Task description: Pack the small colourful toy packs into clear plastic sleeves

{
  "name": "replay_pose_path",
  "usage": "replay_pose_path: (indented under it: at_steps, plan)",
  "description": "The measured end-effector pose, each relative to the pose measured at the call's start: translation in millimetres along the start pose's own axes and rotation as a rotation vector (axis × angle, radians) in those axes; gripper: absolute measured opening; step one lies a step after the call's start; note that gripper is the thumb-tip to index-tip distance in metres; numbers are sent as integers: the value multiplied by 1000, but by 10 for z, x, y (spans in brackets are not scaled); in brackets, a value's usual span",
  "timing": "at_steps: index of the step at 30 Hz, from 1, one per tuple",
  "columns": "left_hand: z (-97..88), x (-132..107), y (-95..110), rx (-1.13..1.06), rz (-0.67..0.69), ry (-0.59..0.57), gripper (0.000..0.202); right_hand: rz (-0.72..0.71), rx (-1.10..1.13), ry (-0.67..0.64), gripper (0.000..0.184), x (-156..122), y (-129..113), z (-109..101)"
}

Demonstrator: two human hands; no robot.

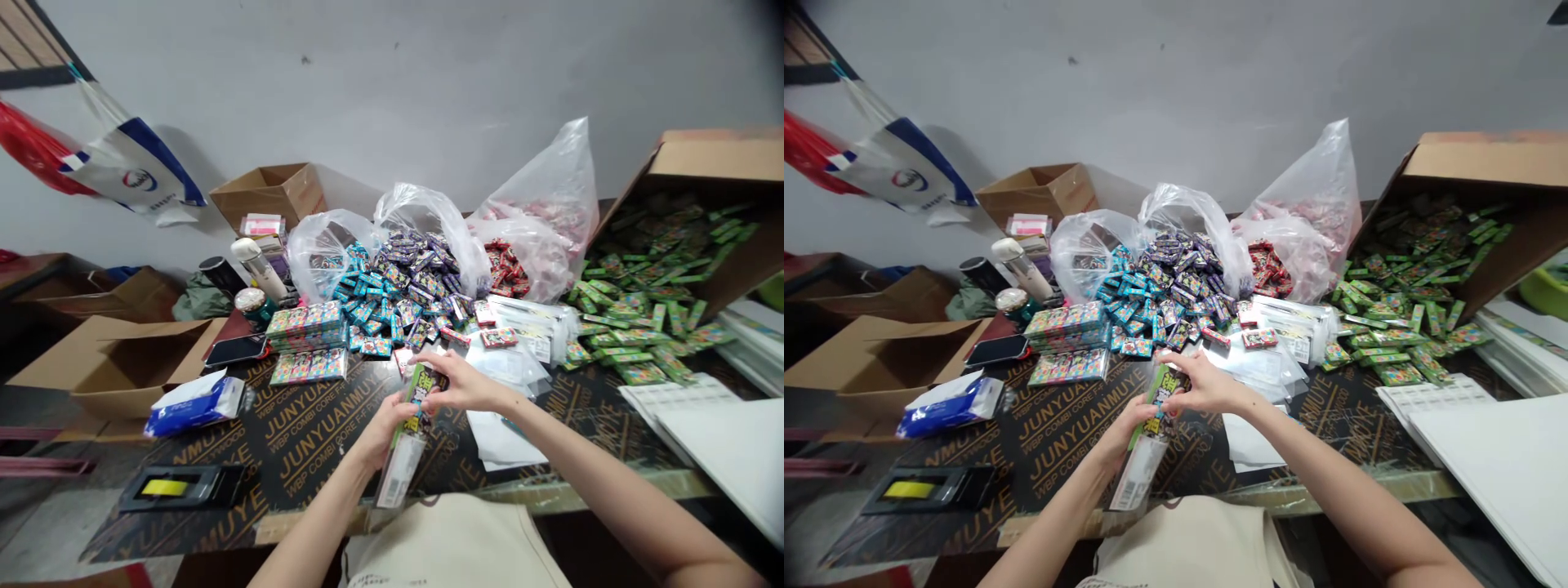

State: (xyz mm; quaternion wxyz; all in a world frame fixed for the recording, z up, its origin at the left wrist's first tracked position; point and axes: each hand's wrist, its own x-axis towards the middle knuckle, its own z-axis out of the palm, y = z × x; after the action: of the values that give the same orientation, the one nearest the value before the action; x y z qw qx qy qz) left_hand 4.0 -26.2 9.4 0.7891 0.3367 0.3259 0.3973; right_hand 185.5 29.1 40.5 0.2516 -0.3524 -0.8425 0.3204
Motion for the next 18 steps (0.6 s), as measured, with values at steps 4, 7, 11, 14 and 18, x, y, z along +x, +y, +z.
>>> replay_pose_path:
  at_steps: [4,7,11,14,18]
  plan:
    - [-1,35,50,-34,19,104,38,62,264,265,56,50,88,149]
    - [-36,41,113,-52,65,166,37,212,499,490,62,43,100,328]
    - [-87,28,114,7,116,189,33,266,879,218,38,11,48,519]
    - [-113,25,60,146,164,229,32,289,937,215,33,27,27,563]
    - [-141,36,28,455,301,377,28,342,871,308,29,77,55,559]
